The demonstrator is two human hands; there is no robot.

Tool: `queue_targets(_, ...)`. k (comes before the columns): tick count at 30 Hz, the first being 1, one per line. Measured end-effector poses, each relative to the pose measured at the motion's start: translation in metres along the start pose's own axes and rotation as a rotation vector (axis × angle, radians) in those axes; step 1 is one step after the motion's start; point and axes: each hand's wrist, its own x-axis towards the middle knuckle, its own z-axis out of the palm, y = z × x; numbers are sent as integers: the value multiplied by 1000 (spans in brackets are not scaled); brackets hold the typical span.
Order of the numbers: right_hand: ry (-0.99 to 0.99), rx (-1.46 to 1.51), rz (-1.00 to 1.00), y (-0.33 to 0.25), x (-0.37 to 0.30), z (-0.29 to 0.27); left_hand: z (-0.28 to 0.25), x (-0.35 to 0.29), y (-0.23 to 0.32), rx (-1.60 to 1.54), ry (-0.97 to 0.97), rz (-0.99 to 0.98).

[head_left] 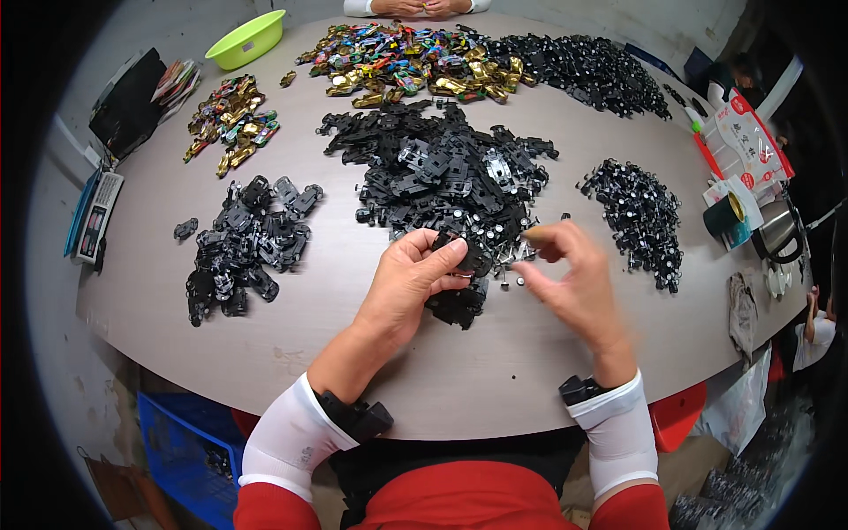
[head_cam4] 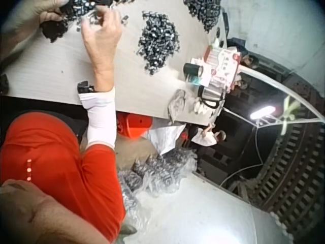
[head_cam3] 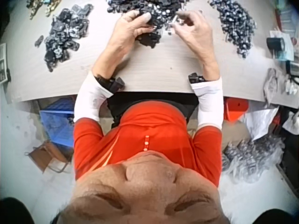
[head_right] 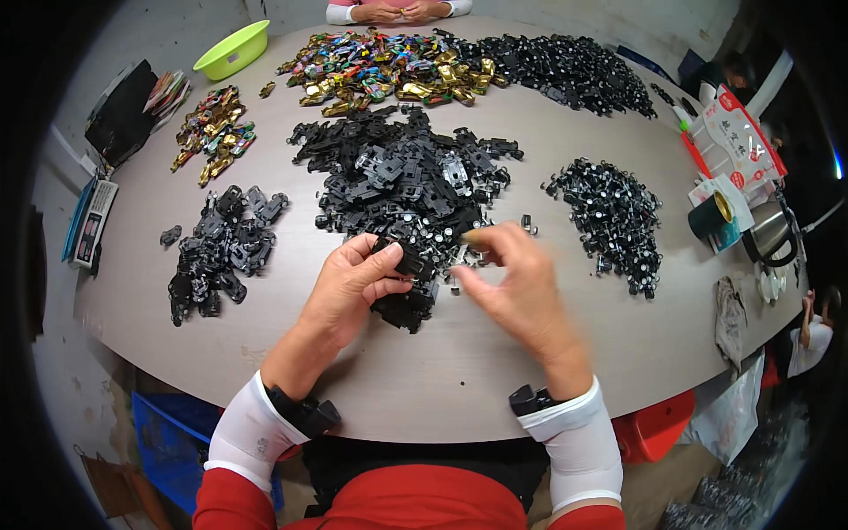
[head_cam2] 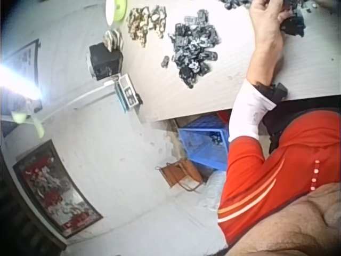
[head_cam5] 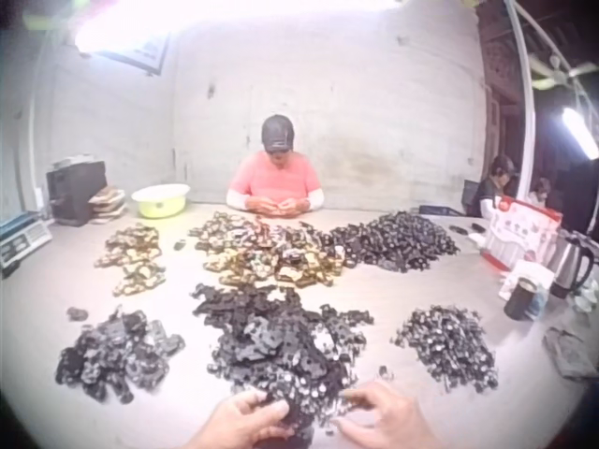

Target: The person sits at a table and assembles small black lock components by hand. They pick up a lock body and a metal pin, insert the pin into the body, and place the finished unit into a growing pile on the table. The process is repeated continuously throughout the clip.

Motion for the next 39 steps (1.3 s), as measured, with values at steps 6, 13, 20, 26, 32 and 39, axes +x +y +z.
queue_targets(6,-22,-23,-221,-2,-4,26,-1,-3,-9,-60,-2,15)
queue_targets(13,1,9,-241,2,-4,31,-1,-5,-13,-152,-37,28)
queue_targets(20,0,46,-277,4,-1,29,4,-7,-12,-17,-13,102)
queue_targets(26,213,-262,-18,80,18,-15,-43,-12,51,310,156,445)
queue_targets(32,130,-328,21,103,22,-13,-117,-30,95,1566,738,904)
queue_targets(39,111,-119,160,84,17,-20,-76,4,55,1544,261,662)
